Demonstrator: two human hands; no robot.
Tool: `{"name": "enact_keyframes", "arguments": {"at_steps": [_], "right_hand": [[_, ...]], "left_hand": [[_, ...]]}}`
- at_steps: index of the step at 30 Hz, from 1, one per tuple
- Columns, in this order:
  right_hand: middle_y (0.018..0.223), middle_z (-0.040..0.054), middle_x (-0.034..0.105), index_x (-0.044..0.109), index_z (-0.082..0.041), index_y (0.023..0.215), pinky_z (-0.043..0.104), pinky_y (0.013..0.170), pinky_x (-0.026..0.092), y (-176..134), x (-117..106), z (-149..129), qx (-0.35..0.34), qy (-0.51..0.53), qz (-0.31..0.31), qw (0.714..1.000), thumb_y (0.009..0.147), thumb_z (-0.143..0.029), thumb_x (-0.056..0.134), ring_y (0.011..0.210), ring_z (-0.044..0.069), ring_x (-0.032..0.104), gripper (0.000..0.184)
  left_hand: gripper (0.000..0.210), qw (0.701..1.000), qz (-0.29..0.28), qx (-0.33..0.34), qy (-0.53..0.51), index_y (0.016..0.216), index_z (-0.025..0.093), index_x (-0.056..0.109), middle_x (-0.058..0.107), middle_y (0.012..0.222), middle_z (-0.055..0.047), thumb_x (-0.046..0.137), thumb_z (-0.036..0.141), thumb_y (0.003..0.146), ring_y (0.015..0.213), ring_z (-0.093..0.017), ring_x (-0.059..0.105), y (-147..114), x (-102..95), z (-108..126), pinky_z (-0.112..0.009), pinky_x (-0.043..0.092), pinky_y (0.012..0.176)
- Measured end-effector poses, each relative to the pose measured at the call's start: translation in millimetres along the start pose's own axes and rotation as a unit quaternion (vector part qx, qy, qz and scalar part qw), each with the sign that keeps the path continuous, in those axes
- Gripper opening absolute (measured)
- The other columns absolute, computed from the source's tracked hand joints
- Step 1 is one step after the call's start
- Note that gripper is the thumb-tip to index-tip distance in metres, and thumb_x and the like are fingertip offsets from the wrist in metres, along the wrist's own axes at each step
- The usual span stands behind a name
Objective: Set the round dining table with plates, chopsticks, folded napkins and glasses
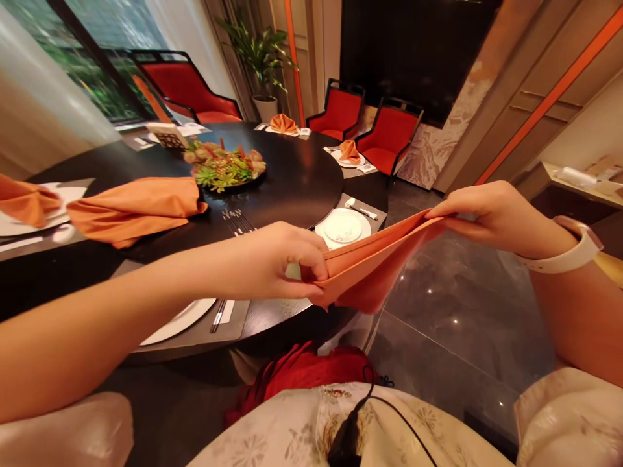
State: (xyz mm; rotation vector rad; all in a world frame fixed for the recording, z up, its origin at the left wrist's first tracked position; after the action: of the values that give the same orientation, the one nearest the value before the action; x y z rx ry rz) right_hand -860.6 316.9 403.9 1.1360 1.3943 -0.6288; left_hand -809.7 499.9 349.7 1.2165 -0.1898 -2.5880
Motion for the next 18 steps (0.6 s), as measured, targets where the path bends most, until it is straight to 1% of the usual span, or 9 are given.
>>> {"name": "enact_keyframes", "arguments": {"at_steps": [4, 7, 9, 10, 12, 14, 16, 17, 18], "right_hand": [[0.080, 0.0038, 0.065, 0.074, -0.031, 0.086, 0.035, 0.068, 0.050, 13.4, -9.1, 5.5, -0.018, 0.013, 0.047, 0.999, 0.089, -0.037, 0.060, 0.074, 0.020, 0.062, 0.015], [0.089, 0.0049, 0.066, 0.073, -0.031, 0.081, 0.037, 0.071, 0.052, 28.5, -15.2, 7.0, -0.037, 0.031, 0.075, 0.996, 0.085, -0.036, 0.065, 0.082, 0.021, 0.062, 0.011], [0.096, 0.0046, 0.069, 0.073, -0.030, 0.081, 0.039, 0.075, 0.054, 44.0, -10.3, 12.6, -0.029, 0.069, 0.058, 0.996, 0.084, -0.036, 0.067, 0.087, 0.022, 0.065, 0.009], [0.095, 0.0041, 0.070, 0.073, -0.029, 0.082, 0.038, 0.075, 0.054, 53.6, -5.7, 17.3, -0.016, 0.093, 0.044, 0.995, 0.083, -0.035, 0.067, 0.087, 0.022, 0.066, 0.008], [0.085, 0.0032, 0.071, 0.071, -0.027, 0.081, 0.036, 0.070, 0.054, 76.8, 4.2, 30.1, 0.019, 0.136, 0.031, 0.990, 0.082, -0.035, 0.068, 0.079, 0.021, 0.066, 0.008], [0.075, 0.0020, 0.068, 0.068, -0.024, 0.078, 0.033, 0.064, 0.053, 105.7, 13.0, 46.4, 0.060, 0.163, 0.045, 0.984, 0.078, -0.034, 0.071, 0.070, 0.019, 0.063, 0.010], [0.073, 0.0013, 0.066, 0.067, -0.022, 0.079, 0.031, 0.062, 0.052, 140.9, 23.6, 62.5, 0.089, 0.175, 0.073, 0.978, 0.072, -0.031, 0.074, 0.068, 0.018, 0.062, 0.014], [0.073, 0.0011, 0.066, 0.067, -0.021, 0.081, 0.030, 0.061, 0.051, 160.8, 31.5, 70.5, 0.101, 0.176, 0.084, 0.976, 0.069, -0.029, 0.075, 0.067, 0.017, 0.061, 0.016], [0.073, 0.0012, 0.066, 0.068, -0.020, 0.083, 0.030, 0.061, 0.051, 182.2, 41.5, 78.8, 0.114, 0.174, 0.089, 0.974, 0.067, -0.027, 0.076, 0.067, 0.017, 0.061, 0.019]], "left_hand": [[0.026, 0.998, 0.039, -0.033, 0.029, 0.064, 0.022, 0.069, 0.067, 0.075, -0.005, 0.072, 0.045, 0.077, 0.062, -0.014, 0.061, -8.4, -25.2, -5.0, -0.023, 0.052, 0.058], [0.034, 0.996, 0.053, -0.055, 0.036, 0.059, 0.021, 0.065, 0.065, 0.070, -0.004, 0.073, 0.050, 0.075, 0.063, -0.015, 0.062, -15.4, -46.8, -17.6, -0.023, 0.051, 0.056], [0.039, 0.996, 0.055, -0.072, 0.023, 0.061, 0.020, 0.064, 0.063, 0.068, -0.004, 0.078, 0.056, 0.069, 0.066, -0.015, 0.062, -20.2, -61.0, -27.3, -0.024, 0.052, 0.058], [0.041, 0.995, 0.054, -0.078, 0.015, 0.062, 0.020, 0.064, 0.062, 0.068, -0.003, 0.079, 0.057, 0.066, 0.067, -0.015, 0.062, -22.6, -68.1, -32.1, -0.024, 0.053, 0.060], [0.042, 0.995, 0.050, -0.086, 0.003, 0.066, 0.019, 0.064, 0.062, 0.069, -0.003, 0.080, 0.058, 0.064, 0.068, -0.014, 0.061, -26.7, -82.2, -44.3, -0.026, 0.054, 0.063], [0.043, 0.992, 0.061, -0.106, -0.002, 0.069, 0.017, 0.064, 0.061, 0.070, -0.002, 0.077, 0.058, 0.068, 0.068, -0.014, 0.061, -30.3, -100.6, -68.7, -0.027, 0.055, 0.064], [0.041, 0.987, 0.100, -0.127, -0.005, 0.074, 0.015, 0.063, 0.061, 0.070, -0.001, 0.073, 0.056, 0.073, 0.067, -0.013, 0.062, -32.4, -125.9, -107.3, -0.027, 0.055, 0.064], [0.039, 0.981, 0.134, -0.137, -0.006, 0.076, 0.015, 0.062, 0.061, 0.071, 0.000, 0.072, 0.053, 0.074, 0.067, -0.013, 0.063, -33.1, -142.0, -131.5, -0.027, 0.055, 0.065], [0.036, 0.971, 0.191, -0.146, -0.003, 0.076, 0.015, 0.062, 0.062, 0.071, 0.000, 0.074, 0.049, 0.073, 0.068, -0.013, 0.064, -34.8, -163.4, -157.1, -0.027, 0.055, 0.065]]}}
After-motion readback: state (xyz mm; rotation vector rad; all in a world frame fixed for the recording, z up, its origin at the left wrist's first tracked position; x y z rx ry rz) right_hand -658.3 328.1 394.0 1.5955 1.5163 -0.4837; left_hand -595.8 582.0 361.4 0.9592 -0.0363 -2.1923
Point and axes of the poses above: each hand's wrist, its own y-axis towards the middle knuckle, its own x-axis out of the palm, z = x × y, the point moved 10 cm from there along y, towards the middle knuckle
